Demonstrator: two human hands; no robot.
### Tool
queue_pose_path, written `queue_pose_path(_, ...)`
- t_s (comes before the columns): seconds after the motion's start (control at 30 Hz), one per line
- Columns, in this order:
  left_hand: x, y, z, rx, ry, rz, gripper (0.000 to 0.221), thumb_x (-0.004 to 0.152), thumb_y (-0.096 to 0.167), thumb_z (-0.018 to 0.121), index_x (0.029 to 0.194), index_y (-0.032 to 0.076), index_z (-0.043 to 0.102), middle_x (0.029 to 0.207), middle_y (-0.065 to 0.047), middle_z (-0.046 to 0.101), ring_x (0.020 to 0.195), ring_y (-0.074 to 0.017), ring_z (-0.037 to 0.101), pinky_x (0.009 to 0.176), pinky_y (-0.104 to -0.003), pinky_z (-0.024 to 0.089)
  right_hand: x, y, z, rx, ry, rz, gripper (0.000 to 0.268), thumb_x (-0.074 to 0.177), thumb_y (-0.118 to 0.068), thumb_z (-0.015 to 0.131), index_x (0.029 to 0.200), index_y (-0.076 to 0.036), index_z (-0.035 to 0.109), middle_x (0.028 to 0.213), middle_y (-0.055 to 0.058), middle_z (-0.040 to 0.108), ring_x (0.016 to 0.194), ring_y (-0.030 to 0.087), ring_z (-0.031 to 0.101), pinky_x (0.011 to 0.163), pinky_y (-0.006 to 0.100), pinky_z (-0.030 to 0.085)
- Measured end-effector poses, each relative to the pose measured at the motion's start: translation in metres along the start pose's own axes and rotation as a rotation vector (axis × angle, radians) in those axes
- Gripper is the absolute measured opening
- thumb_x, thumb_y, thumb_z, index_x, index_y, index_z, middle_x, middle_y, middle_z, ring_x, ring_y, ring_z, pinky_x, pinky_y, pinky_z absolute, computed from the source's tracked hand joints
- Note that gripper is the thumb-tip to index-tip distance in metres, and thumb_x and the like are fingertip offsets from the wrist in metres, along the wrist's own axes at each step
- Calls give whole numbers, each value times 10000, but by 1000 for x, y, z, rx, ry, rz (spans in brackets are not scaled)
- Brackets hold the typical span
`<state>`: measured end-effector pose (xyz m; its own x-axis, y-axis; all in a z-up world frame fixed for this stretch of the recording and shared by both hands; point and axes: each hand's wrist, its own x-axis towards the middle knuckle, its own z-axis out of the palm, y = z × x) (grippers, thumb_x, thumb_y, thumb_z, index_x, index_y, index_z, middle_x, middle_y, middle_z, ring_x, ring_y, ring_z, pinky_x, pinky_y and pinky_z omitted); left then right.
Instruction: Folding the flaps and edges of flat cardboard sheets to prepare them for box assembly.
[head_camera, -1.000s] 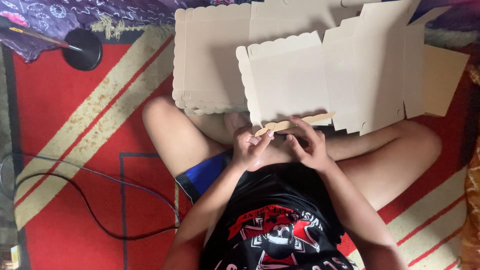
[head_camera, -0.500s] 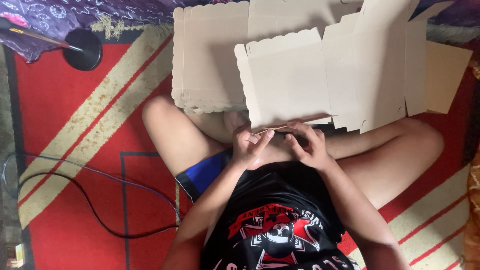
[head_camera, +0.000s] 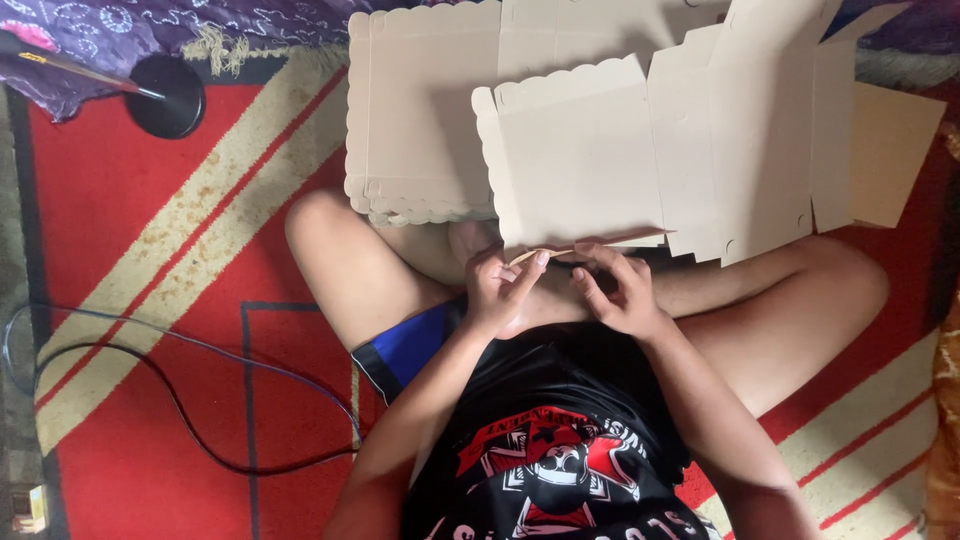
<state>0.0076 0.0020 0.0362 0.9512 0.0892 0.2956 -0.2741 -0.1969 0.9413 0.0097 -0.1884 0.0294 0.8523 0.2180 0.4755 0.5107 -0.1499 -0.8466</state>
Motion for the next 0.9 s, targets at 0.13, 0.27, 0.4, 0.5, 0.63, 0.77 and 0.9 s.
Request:
queue_pose_path(0.13,1,2,1,-20,5,-20,267,903,209,793,715,48,693,596,-69,720,516,-216,717,497,-290,554,-5,5,1,-5,4,-2,314,904,21,694,1215,59,701,687,113,707,537,255,667,526,357,524)
queue_pose_path(0.27,-1,-4,0,-35,2,-34,232,904,198,790,732,57,724,607,-62,723,528,-213,715,494,-292,551,-2,3,2,-1,-3,-14,338,903,22,685,1238,64,693,711,115,730,531,252,673,518,339,520)
queue_pose_path(0.4,-7,-11,-2,-13,8,-14,223,870,178,818,728,36,721,592,-93,705,519,-233,700,473,-304,547,-13,17,1,1,-14,-7,386,896,26,684,1280,61,674,825,136,772,576,265,700,538,364,529)
queue_pose_path(0.5,-4,-8,1,32,26,33,303,795,203,903,702,11,689,587,-145,683,528,-281,706,467,-321,543,-14,17,1,-16,-22,-2,409,895,18,690,1301,65,658,802,136,761,590,259,704,555,364,538)
queue_pose_path(0.63,-12,-26,1,-17,25,18,226,800,169,899,727,31,736,594,-121,695,525,-228,705,464,-288,525,-15,18,1,-42,-48,0,448,897,10,680,1341,52,642,864,135,777,590,286,696,569,385,541)
queue_pose_path(0.77,-12,-26,1,-19,43,23,192,805,147,894,759,33,747,609,-114,705,530,-230,708,471,-291,533,-13,15,0,-47,-72,-11,470,895,13,679,1360,60,642,785,151,734,591,297,692,567,383,539)
queue_pose_path(0.9,-18,-39,1,-29,33,10,167,811,148,884,779,41,760,600,-78,713,498,-175,689,458,-261,532,-21,26,0,-64,-71,-34,496,885,27,689,1375,77,627,783,170,722,595,309,688,578,386,544)
